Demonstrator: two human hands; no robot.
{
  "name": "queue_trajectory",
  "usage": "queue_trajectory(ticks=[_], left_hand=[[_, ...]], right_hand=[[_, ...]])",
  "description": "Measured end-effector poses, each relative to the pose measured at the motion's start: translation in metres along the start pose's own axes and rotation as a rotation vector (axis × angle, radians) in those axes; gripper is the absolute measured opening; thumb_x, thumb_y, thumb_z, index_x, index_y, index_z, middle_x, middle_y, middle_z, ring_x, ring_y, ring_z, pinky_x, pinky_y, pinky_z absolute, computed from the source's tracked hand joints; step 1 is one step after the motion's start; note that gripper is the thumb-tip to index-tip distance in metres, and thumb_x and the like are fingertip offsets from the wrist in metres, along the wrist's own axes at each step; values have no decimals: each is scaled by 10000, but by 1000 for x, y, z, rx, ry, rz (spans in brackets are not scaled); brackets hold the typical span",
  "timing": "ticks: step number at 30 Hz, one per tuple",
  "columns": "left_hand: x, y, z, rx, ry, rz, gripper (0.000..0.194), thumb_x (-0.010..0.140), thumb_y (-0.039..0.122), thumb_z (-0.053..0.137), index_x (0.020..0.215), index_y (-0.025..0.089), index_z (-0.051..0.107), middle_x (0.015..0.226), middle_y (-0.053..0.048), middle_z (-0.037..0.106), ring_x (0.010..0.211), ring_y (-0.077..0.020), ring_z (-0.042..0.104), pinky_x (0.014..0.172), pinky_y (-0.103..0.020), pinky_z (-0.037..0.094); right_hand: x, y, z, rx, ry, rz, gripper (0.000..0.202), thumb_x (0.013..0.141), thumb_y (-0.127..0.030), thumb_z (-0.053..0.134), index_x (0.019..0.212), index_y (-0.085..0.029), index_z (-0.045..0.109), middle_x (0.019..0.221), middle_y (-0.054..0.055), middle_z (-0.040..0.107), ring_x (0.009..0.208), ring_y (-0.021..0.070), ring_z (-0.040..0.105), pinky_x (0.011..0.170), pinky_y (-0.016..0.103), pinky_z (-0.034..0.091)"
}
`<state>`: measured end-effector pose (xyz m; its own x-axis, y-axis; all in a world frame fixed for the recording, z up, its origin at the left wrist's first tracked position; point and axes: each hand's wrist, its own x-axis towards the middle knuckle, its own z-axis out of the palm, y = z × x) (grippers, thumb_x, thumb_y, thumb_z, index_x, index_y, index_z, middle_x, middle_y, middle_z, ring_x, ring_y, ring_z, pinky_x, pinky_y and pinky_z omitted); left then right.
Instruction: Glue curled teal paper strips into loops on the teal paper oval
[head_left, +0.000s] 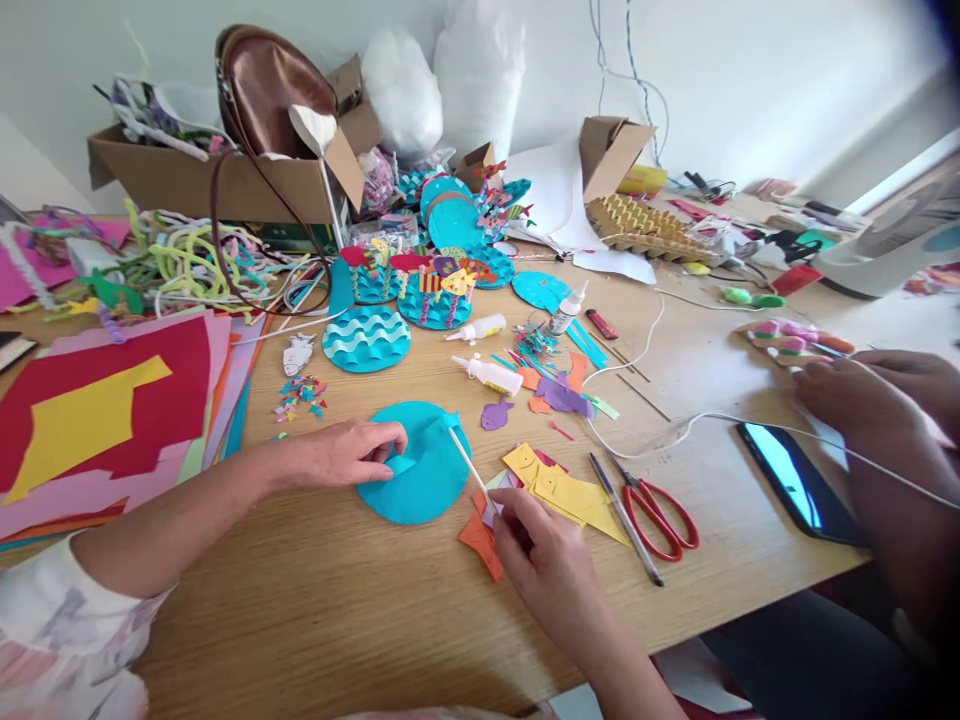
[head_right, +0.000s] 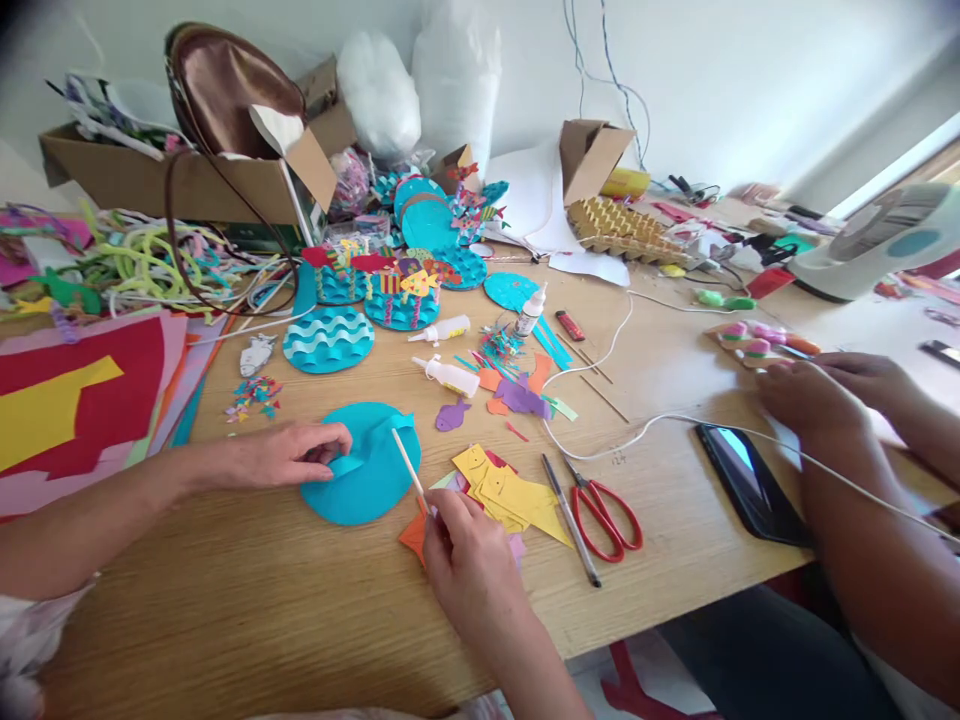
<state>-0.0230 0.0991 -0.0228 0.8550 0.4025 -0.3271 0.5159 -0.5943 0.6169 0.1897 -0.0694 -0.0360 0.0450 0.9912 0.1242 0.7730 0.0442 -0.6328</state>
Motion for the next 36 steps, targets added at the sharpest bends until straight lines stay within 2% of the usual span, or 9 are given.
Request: queue_trajectory(ticks=[3, 6, 11, 19, 23, 26, 32, 36], left_hand=[[6, 2, -3, 7, 131, 21, 145, 794, 291, 421, 839, 186, 510, 785, 6, 549, 698, -133, 506, 618, -227, 366], [17, 4, -3, 4, 238, -38, 152, 775, 283, 422, 828, 182, 522, 786, -6, 568, 723, -150, 525, 649, -248, 386], [33, 3, 5, -115, 349, -114, 216, 751, 279, 439, 944, 205, 501, 837, -4, 583, 785, -161, 544, 706, -271, 417], [34, 2, 9, -279, 273, -61, 236, 792, 294, 429, 1009, 211, 470, 853, 2, 546, 806, -149, 515, 719, -269, 430], [35, 3, 9, -318, 250, -56, 259, 804, 286, 409, 1044, 207, 467, 796, 12, 509, 749, -136, 491, 671, -252, 427], [35, 5, 7, -309, 221, -42, 266, 810, 290, 406, 1052, 203, 475, 774, 17, 493, 727, -132, 482, 654, -245, 421], [37, 4, 4, -225, 148, 9, 238, 812, 283, 441, 1030, 201, 495, 874, 3, 544, 829, -139, 499, 749, -262, 407], [38, 3, 6, -217, 156, 4, 210, 806, 265, 443, 992, 185, 499, 845, 1, 548, 808, -140, 505, 725, -257, 410]], right_hand=[[7, 2, -5, -14, -2, 15, 164, 810, -149, 429, 908, -191, 554, 703, 5, 591, 586, 107, 524, 528, 204, 348], [14, 5, -5, -20, 4, 46, 169, 799, -144, 425, 886, -191, 563, 673, -1, 572, 575, 107, 513, 510, 202, 331], [23, 11, -1, 22, -34, 51, 203, 760, -104, 428, 892, -176, 564, 635, -7, 563, 571, 108, 508, 515, 201, 325], [27, 12, 2, 73, -113, 27, 224, 770, -108, 408, 924, -177, 556, 682, 0, 583, 597, 110, 515, 557, 208, 352], [28, 10, 3, 68, -132, 26, 223, 765, -96, 408, 909, -172, 560, 694, 2, 582, 591, 107, 505, 552, 208, 344], [29, 10, 3, 61, -145, 35, 212, 762, -98, 419, 898, -172, 564, 692, 2, 578, 589, 109, 501, 544, 207, 334], [27, 11, 4, 75, -128, 17, 199, 783, -95, 405, 890, -176, 551, 685, -5, 569, 592, 103, 491, 548, 202, 325], [24, 11, 3, 83, -120, 10, 201, 792, -115, 408, 906, -177, 562, 662, -7, 564, 579, 104, 490, 535, 199, 325]])
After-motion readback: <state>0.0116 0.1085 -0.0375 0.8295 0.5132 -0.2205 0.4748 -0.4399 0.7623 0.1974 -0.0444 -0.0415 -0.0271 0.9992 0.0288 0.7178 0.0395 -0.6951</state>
